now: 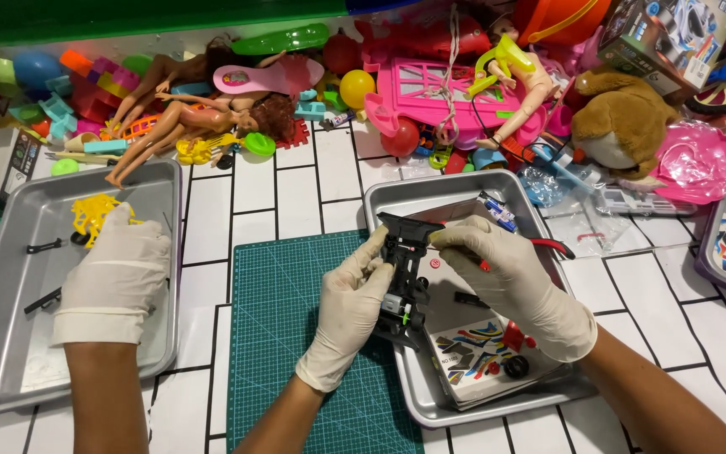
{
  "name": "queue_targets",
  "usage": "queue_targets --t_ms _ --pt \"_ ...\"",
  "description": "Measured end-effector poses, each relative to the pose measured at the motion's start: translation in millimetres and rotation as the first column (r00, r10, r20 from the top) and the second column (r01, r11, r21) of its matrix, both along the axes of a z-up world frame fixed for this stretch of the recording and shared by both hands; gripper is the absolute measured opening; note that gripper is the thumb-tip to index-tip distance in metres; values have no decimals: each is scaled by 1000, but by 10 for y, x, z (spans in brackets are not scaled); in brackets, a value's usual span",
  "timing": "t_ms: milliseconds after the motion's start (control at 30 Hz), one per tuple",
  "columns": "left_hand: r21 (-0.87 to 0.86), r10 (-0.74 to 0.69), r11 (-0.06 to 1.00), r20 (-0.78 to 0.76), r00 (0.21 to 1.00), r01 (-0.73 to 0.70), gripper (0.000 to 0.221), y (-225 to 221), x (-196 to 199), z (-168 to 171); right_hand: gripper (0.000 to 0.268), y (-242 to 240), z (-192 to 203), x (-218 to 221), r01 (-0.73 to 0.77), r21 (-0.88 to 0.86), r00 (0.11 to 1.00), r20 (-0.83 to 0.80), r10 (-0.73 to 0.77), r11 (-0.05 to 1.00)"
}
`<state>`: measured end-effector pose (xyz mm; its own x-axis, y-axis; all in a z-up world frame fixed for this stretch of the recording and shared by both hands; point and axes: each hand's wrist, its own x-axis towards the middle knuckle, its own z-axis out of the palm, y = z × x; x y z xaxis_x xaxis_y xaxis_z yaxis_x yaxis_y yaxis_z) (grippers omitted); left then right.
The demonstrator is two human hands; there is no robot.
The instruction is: Assembling a small black toy car by fitting various plastic components onto the chassis.
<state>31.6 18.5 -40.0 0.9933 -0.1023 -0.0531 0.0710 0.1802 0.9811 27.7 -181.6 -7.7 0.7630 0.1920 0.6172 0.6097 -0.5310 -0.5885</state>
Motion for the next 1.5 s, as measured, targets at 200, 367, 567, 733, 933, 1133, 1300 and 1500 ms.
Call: queue_targets --t_ms 200,367,567,733,933,1133,1300,1500 --pt "184 11 982 132 991 -36 52 30 -30 31 25 -10 -81 -7 76 -125 993 95 -64 989" --pt "169 13 984 212 977 -50 54 15 -64 10 22 -10 -147 -58 139 -137 988 82 -129 981" --pt "171 10 984 266 964 -58 52 -6 -100 62 19 8 -56 -26 68 -79 998 10 -68 995" --pt "153 29 985 314 949 -81 50 -26 -77 0 20 70 98 -72 36 -93 999 17 -35 995" --pt "167 38 980 370 928 -107 48 -40 -143 -43 21 27 -63 -80 99 -75 992 85 -92 992" --pt "184 37 975 404 914 -121 46 -61 -189 -61 19 65 -17 -129 105 -13 986 134 -103 994" --pt "130 93 980 375 922 -152 46 -30 -197 4 23 100 99 -142 102 11 990 102 -102 995" --pt "118 78 985 363 929 -129 46 -62 -187 45 18 93 30 -94 96 16 991 89 -97 995"
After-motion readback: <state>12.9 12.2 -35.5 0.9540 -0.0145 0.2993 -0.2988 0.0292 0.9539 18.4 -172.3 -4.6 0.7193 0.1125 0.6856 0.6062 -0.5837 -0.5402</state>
